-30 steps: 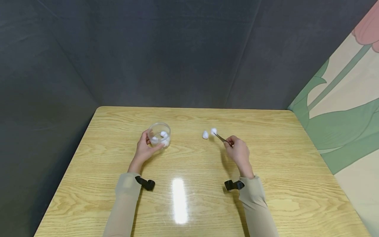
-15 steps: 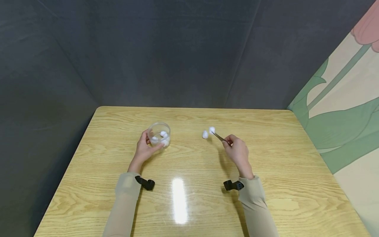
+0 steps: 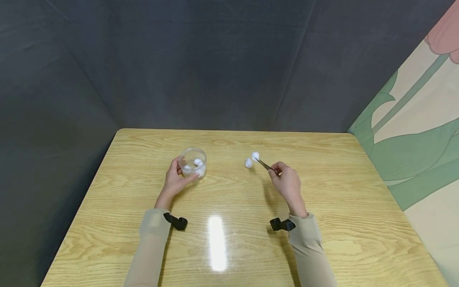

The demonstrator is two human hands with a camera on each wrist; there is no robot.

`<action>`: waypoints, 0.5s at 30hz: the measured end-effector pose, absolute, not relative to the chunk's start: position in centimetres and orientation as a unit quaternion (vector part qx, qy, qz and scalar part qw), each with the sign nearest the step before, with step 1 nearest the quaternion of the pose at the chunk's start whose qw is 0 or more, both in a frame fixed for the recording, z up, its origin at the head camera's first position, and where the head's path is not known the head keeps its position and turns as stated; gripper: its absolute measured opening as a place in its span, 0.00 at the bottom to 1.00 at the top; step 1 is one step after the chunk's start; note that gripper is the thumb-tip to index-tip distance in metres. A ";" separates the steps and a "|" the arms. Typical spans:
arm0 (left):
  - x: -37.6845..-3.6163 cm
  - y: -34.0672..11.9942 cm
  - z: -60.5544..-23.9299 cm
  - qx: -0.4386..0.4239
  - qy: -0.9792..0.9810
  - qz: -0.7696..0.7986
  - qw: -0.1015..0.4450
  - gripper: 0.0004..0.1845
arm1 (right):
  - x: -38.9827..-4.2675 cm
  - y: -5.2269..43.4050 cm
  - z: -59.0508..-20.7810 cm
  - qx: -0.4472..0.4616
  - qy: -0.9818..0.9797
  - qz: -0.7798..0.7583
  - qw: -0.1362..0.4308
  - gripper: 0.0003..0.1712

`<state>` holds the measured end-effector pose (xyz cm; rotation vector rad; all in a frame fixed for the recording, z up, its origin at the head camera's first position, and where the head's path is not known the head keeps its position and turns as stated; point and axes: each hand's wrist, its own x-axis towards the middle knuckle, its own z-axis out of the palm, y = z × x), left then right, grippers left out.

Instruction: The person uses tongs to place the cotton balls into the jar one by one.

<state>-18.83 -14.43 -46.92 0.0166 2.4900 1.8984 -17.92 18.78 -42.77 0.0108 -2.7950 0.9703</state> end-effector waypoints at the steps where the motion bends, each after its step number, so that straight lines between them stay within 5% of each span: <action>1: -18.8 -14.4 -46.9 0.005 0.795 0.607 0.005 0.43 | -17.9 18.7 -42.7 0.005 -0.940 0.328 0.091 0.05; 15: -18.8 -14.5 -47.0 0.010 0.792 0.610 0.005 0.43 | -17.7 17.9 -42.3 0.016 -0.938 0.335 0.091 0.04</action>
